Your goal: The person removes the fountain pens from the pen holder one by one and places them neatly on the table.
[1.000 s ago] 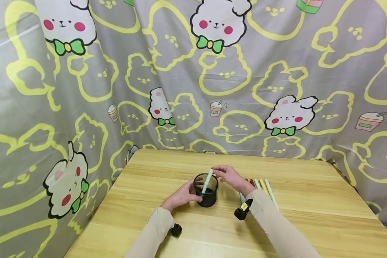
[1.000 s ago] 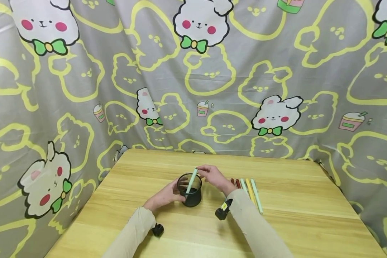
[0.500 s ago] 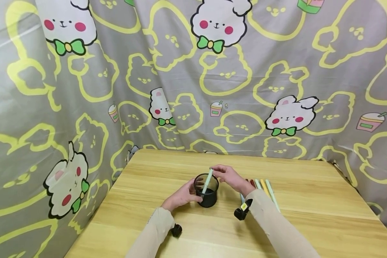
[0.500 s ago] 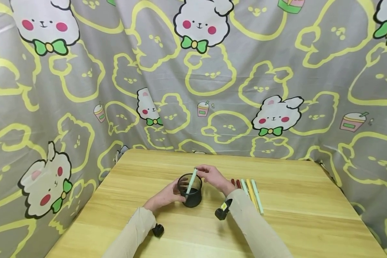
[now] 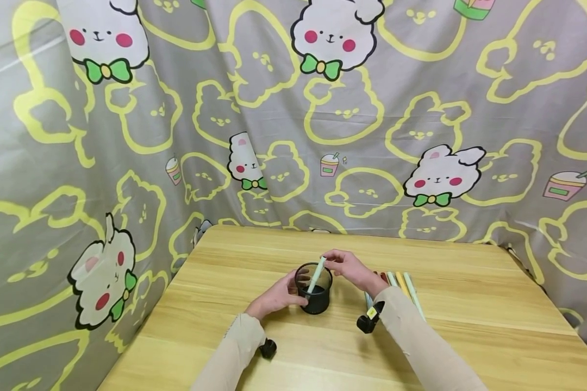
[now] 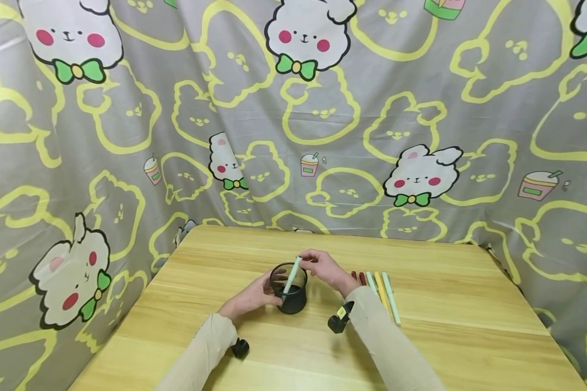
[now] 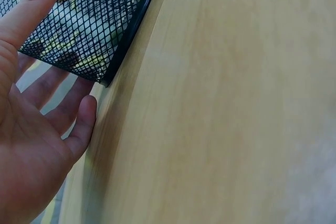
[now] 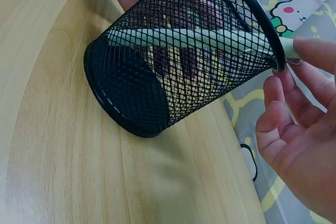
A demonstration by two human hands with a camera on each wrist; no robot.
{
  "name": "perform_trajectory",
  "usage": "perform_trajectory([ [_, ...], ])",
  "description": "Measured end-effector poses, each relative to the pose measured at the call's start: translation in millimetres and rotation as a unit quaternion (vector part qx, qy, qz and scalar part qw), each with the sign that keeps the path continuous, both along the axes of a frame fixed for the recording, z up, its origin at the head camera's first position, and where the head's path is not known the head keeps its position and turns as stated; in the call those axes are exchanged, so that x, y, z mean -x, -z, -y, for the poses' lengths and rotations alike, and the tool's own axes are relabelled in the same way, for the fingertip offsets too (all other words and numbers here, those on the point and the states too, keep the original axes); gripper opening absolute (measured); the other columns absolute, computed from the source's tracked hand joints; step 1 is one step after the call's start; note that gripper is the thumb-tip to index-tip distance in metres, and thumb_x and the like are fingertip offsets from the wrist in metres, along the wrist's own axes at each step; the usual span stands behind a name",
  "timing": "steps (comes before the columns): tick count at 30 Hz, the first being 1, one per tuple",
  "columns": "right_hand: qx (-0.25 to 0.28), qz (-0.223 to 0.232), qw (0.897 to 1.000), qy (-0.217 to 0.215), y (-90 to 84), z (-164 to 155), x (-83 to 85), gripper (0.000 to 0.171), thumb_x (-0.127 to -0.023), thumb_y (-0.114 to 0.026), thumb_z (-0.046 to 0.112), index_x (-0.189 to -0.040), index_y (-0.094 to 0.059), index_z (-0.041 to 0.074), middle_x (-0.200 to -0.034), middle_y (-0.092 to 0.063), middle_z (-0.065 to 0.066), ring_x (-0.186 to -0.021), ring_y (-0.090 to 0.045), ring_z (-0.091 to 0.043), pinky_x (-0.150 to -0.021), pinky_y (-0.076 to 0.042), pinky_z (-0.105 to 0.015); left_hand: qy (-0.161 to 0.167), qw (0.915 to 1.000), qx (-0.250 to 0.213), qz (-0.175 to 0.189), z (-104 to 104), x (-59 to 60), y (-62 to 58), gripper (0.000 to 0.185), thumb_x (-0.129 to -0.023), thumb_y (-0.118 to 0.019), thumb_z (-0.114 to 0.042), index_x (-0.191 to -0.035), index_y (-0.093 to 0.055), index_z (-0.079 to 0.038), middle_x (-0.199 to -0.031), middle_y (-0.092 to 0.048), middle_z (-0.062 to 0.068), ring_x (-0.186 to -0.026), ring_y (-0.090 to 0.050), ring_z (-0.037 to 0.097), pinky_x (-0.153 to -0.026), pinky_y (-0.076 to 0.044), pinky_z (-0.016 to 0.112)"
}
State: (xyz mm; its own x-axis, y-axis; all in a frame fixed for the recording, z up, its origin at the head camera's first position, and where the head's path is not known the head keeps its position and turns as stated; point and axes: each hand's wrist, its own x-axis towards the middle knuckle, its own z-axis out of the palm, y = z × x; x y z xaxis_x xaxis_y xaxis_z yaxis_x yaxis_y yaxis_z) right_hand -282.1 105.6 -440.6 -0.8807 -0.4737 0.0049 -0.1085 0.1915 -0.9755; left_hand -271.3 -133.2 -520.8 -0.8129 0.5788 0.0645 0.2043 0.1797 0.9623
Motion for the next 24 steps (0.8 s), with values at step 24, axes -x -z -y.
perform_trajectory([
  [24,0.031,-0.046,0.998,0.034,17.5,-10,17.7,0.025,-0.094,-0.060,0.015,-0.107,-0.060,-0.006,-0.089,-0.065,-0.005,-0.084,-0.061,-0.021,-0.070,-0.050,-0.032,0.003,1.0000,0.004,-0.006,2,0.4,0.9,0.079,-0.080,-0.073,-0.002,-0.146,-0.029,-0.003,-0.143,-0.041,0.016,-0.127,-0.042,0.033,-0.104,-0.033,0.046],
])
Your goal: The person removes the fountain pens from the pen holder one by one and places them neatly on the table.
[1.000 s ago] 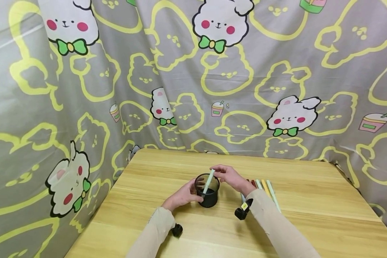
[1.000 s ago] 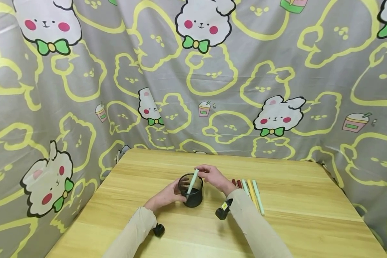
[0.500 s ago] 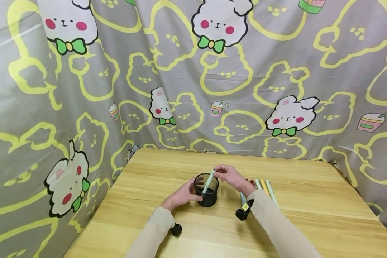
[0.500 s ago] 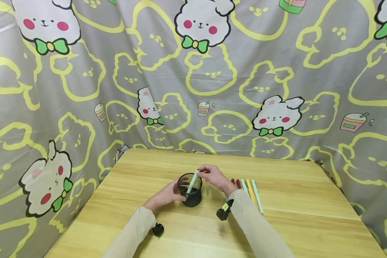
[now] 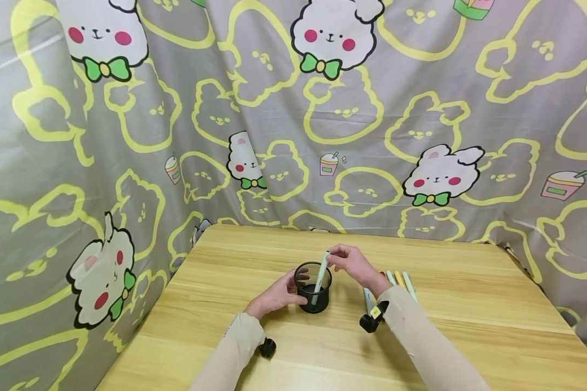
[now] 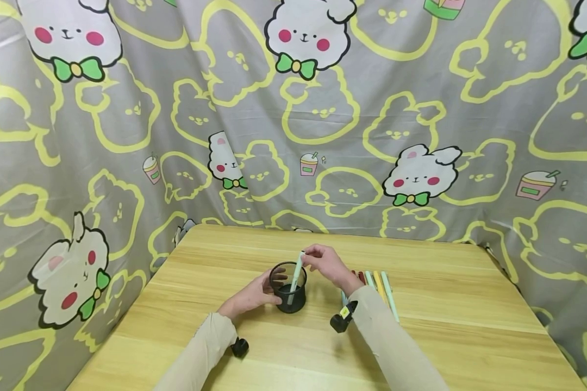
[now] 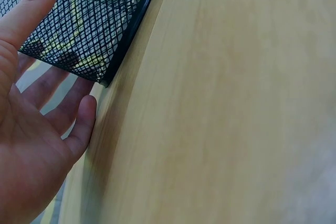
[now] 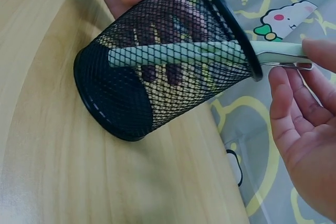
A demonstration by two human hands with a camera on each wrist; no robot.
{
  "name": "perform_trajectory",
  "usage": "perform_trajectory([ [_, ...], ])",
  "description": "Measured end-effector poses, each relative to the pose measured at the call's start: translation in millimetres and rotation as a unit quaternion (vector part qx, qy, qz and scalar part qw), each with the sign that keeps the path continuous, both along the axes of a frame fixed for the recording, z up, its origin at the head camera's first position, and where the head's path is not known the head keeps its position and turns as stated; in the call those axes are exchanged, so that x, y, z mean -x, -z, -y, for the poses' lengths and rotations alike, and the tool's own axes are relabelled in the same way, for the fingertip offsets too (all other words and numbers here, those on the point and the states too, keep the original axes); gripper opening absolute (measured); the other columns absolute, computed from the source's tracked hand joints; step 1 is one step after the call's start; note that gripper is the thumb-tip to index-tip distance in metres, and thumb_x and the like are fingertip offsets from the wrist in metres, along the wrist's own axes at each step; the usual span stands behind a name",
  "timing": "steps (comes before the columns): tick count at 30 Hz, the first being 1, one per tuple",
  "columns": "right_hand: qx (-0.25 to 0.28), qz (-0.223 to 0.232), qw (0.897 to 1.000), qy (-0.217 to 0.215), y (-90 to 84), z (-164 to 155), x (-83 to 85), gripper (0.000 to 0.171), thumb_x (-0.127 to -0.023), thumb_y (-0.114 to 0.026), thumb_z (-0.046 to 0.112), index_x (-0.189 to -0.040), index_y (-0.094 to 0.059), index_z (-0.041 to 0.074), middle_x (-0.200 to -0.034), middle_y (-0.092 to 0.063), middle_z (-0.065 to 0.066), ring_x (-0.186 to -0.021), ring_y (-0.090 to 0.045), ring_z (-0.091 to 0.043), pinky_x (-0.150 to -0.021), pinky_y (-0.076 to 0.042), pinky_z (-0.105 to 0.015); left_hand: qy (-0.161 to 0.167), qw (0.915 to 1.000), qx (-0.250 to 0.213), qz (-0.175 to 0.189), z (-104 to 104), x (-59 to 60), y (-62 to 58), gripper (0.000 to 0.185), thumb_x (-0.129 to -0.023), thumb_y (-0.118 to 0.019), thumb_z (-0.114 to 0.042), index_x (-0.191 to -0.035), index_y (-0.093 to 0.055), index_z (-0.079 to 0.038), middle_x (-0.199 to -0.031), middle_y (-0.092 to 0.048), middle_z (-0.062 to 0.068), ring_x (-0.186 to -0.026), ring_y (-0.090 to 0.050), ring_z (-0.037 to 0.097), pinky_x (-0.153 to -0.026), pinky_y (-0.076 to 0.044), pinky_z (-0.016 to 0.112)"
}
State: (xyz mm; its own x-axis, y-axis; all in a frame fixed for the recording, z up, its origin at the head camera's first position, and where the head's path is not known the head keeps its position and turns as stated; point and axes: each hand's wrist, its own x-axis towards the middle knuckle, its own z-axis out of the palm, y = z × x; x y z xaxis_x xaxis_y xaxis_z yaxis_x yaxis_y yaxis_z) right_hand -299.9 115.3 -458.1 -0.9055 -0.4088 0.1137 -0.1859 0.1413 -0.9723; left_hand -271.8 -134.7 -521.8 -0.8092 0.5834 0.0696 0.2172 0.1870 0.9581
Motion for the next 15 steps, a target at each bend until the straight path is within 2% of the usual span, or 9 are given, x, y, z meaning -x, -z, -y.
perform_trajectory([
  [4,0.021,0.002,1.000,-0.002,-10.2,-2,-3.5,0.025,-0.094,-0.059,0.011,-0.108,-0.058,-0.009,-0.091,-0.066,-0.008,-0.092,-0.060,-0.036,-0.071,-0.051,-0.032,0.000,1.0000,0.000,0.000,0,0.1,-0.8,0.079,-0.080,-0.073,-0.001,-0.146,-0.029,-0.002,-0.143,-0.041,0.017,-0.128,-0.042,0.033,-0.104,-0.032,0.046],
  [5,0.026,0.000,1.000,-0.003,-11.8,-3,-3.6,0.025,-0.094,-0.059,0.010,-0.109,-0.057,-0.010,-0.092,-0.066,-0.009,-0.094,-0.060,-0.038,-0.071,-0.051,-0.032,0.002,1.0000,-0.002,0.001,0,-1.8,-4.5,0.078,-0.080,-0.072,-0.001,-0.145,-0.029,0.000,-0.142,-0.040,0.019,-0.128,-0.041,0.035,-0.104,-0.032,0.047],
  [9,0.038,0.001,0.999,0.000,-19.2,-5,-4.6,0.026,-0.095,-0.057,0.010,-0.110,-0.056,-0.011,-0.094,-0.066,-0.009,-0.093,-0.062,-0.033,-0.075,-0.053,-0.034,0.009,0.9999,-0.008,0.005,-1,-9.3,-19.0,0.077,-0.080,-0.072,0.001,-0.143,-0.029,0.005,-0.142,-0.037,0.027,-0.127,-0.039,0.041,-0.104,-0.032,0.048],
  [11,0.048,0.000,0.999,0.004,-17.6,-7,-1.8,0.028,-0.095,-0.058,0.013,-0.110,-0.056,-0.010,-0.093,-0.066,-0.006,-0.089,-0.063,-0.026,-0.075,-0.053,-0.034,0.014,0.9998,-0.012,0.010,-2,-13.1,-26.3,0.076,-0.080,-0.071,0.002,-0.143,-0.029,0.007,-0.141,-0.035,0.030,-0.127,-0.037,0.044,-0.104,-0.032,0.048],
  [15,0.068,0.009,0.998,0.012,-22.7,-9,-2.1,0.030,-0.095,-0.057,0.012,-0.114,-0.054,-0.012,-0.093,-0.066,-0.004,-0.085,-0.063,-0.019,-0.075,-0.053,-0.033,0.013,0.9998,-0.010,0.013,-1,-12.7,-25.8,0.076,-0.080,-0.071,0.002,-0.143,-0.029,0.006,-0.142,-0.035,0.029,-0.127,-0.038,0.044,-0.104,-0.032,0.049],
])
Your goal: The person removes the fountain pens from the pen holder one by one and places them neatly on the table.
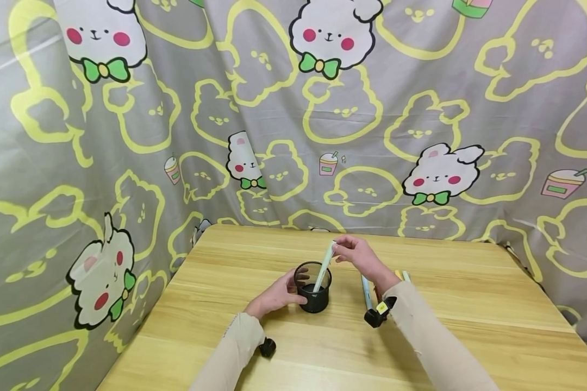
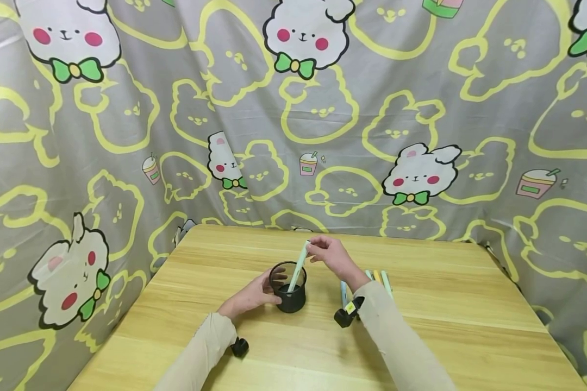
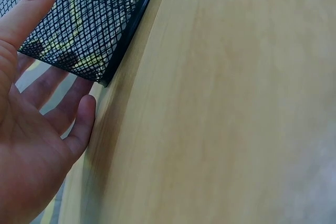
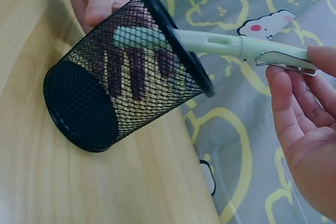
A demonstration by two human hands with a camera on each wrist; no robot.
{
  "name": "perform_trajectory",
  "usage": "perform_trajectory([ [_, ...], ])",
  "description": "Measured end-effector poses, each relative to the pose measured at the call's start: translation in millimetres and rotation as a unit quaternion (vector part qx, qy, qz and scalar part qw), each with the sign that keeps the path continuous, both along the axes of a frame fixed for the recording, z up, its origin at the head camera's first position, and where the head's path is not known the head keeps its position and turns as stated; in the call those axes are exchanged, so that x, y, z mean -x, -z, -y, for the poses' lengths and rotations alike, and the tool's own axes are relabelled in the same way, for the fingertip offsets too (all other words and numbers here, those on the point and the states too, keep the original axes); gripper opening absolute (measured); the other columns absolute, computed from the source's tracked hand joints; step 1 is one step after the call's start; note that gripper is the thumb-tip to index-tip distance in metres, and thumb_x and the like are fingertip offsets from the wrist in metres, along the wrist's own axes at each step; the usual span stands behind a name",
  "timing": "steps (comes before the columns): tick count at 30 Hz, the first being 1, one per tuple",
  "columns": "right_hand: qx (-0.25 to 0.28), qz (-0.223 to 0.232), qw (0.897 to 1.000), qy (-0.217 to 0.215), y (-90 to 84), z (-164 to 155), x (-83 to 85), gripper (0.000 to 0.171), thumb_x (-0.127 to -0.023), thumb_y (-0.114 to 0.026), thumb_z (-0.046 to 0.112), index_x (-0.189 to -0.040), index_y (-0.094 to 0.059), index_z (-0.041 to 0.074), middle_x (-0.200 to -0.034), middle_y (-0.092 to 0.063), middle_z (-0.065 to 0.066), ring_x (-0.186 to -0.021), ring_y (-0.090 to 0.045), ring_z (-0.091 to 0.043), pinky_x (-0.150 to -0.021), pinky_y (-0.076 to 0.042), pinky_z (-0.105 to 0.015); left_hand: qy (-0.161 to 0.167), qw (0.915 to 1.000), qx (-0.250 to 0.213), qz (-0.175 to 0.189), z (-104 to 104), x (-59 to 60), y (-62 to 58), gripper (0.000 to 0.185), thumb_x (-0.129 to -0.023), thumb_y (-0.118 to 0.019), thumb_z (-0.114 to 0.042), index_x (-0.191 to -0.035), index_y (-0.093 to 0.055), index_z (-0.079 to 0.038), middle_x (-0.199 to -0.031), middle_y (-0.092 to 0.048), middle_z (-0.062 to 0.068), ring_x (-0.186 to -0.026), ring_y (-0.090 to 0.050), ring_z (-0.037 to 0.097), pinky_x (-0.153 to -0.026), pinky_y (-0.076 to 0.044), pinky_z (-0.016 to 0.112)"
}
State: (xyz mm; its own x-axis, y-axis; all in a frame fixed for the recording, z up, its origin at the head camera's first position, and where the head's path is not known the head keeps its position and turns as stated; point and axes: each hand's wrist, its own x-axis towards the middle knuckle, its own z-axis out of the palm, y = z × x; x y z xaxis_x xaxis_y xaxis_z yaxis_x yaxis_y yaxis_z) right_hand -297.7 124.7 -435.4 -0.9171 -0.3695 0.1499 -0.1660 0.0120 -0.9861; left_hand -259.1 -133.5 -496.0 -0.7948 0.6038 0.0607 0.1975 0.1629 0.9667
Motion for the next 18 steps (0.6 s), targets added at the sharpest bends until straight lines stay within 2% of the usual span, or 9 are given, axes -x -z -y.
perform_trajectory([
  [5,0.013,0.007,1.000,0.011,-4.3,-2.9,-0.1,0.033,-0.096,-0.055,0.011,-0.117,-0.050,-0.014,-0.092,-0.064,-0.004,-0.084,-0.063,-0.012,-0.075,-0.053,-0.031,0.001,1.0000,0.000,-0.001,0.0,-0.1,1.0,0.076,-0.080,-0.071,0.002,-0.143,-0.028,0.006,-0.142,-0.035,0.029,-0.127,-0.037,0.044,-0.104,-0.032,0.049],
  [11,0.041,0.006,0.999,0.034,-6.7,-4.8,1.1,0.029,-0.095,-0.057,0.008,-0.113,-0.051,-0.013,-0.090,-0.063,-0.006,-0.082,-0.064,-0.014,-0.075,-0.054,-0.031,-0.004,1.0000,0.000,0.003,0.2,-0.8,1.8,0.075,-0.080,-0.071,0.002,-0.142,-0.029,0.007,-0.141,-0.036,0.030,-0.126,-0.038,0.044,-0.104,-0.031,0.051],
  [18,0.064,0.013,0.996,0.062,-9.1,-9.2,1.8,0.035,-0.095,-0.057,0.007,-0.119,-0.048,-0.017,-0.089,-0.062,-0.004,-0.081,-0.064,-0.013,-0.075,-0.054,-0.029,-0.002,1.0000,-0.002,0.003,0.0,-0.9,1.1,0.075,-0.080,-0.072,0.002,-0.143,-0.031,0.004,-0.142,-0.036,0.028,-0.127,-0.038,0.043,-0.104,-0.031,0.052],
])
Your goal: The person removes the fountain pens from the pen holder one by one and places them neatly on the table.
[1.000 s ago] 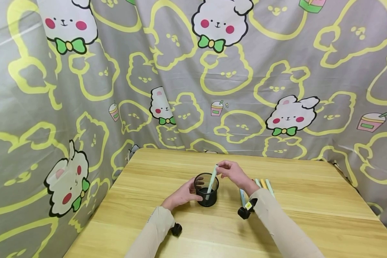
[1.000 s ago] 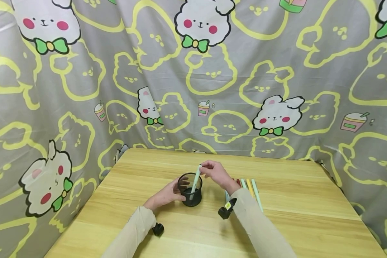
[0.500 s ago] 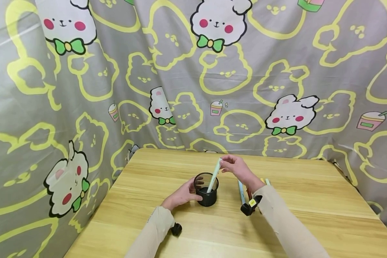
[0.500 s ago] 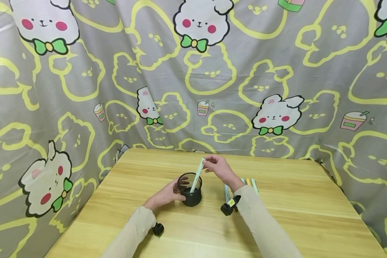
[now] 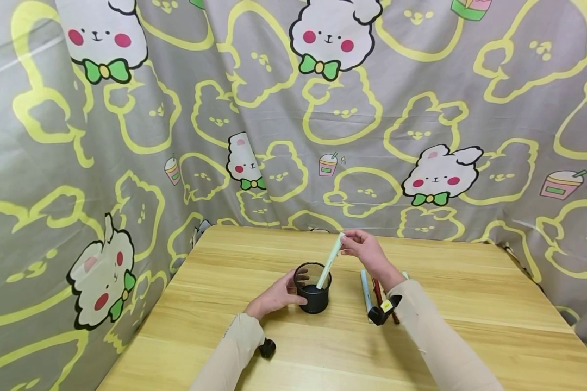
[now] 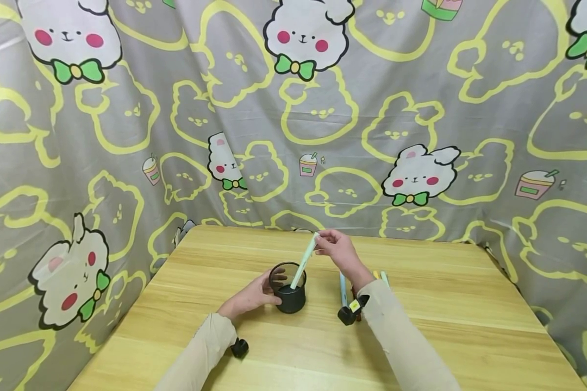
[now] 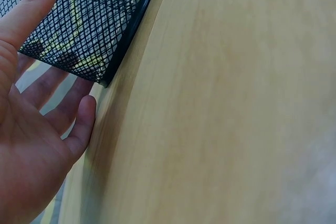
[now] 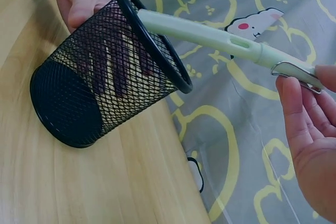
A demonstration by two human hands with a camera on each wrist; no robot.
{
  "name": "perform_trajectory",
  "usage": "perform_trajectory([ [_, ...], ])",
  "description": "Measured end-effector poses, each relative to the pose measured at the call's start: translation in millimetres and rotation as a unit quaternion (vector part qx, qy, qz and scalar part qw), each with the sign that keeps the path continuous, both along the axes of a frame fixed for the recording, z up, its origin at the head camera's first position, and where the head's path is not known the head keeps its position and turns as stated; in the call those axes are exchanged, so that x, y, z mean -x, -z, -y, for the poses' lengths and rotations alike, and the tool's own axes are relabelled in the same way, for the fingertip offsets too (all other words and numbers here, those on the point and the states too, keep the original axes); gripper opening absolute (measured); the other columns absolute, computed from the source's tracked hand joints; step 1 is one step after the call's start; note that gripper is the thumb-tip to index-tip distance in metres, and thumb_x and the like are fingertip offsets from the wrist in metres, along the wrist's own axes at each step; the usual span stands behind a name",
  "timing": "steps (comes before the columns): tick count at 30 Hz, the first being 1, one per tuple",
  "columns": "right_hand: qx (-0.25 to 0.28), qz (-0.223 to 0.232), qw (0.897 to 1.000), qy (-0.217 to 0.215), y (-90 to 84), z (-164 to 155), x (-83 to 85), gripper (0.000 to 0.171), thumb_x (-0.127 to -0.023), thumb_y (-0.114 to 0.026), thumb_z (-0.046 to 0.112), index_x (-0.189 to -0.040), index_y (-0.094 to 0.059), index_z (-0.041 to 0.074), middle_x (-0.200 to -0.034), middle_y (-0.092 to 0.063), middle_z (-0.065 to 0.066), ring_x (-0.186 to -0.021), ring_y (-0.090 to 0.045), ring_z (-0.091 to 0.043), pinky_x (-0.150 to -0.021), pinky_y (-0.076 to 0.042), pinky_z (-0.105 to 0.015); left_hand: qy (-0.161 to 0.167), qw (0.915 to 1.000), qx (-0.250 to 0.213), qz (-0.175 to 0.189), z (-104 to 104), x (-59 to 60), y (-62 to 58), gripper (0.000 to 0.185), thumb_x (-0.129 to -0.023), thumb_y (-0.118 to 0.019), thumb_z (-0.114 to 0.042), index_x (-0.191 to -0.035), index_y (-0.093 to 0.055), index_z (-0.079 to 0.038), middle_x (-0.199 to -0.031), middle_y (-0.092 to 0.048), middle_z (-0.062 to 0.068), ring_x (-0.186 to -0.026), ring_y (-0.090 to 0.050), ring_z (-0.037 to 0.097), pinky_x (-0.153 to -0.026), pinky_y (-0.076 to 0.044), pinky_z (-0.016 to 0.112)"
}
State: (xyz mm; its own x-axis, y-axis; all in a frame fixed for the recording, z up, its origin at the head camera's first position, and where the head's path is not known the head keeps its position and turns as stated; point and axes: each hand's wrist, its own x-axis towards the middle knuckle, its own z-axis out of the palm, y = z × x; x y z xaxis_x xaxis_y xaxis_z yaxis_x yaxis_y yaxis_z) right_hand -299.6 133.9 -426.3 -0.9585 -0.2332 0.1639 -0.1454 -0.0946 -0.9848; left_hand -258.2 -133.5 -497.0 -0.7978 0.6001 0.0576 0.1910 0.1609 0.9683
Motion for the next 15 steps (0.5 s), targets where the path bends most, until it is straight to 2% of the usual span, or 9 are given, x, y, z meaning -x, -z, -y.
perform_trajectory([
  [6,0.009,0.002,1.000,0.019,-2.8,-10,-0.3,0.036,-0.095,-0.056,0.006,-0.120,-0.047,-0.018,-0.086,-0.064,-0.001,-0.079,-0.064,-0.012,-0.073,-0.054,-0.027,0.004,1.0000,0.002,-0.004,0,0.2,0.3,0.075,-0.080,-0.072,0.001,-0.144,-0.031,-0.001,-0.143,-0.035,0.027,-0.128,-0.037,0.042,-0.104,-0.030,0.051],
  [15,0.010,0.007,0.999,0.034,1.1,-33,2.8,0.033,-0.094,-0.058,0.010,-0.120,-0.051,-0.011,-0.086,-0.064,-0.001,-0.077,-0.065,-0.013,-0.073,-0.054,-0.027,0.004,1.0000,0.000,-0.006,0,0.4,0.6,0.076,-0.081,-0.071,0.002,-0.143,-0.028,0.007,-0.142,-0.035,0.028,-0.127,-0.038,0.043,-0.103,-0.031,0.051],
])
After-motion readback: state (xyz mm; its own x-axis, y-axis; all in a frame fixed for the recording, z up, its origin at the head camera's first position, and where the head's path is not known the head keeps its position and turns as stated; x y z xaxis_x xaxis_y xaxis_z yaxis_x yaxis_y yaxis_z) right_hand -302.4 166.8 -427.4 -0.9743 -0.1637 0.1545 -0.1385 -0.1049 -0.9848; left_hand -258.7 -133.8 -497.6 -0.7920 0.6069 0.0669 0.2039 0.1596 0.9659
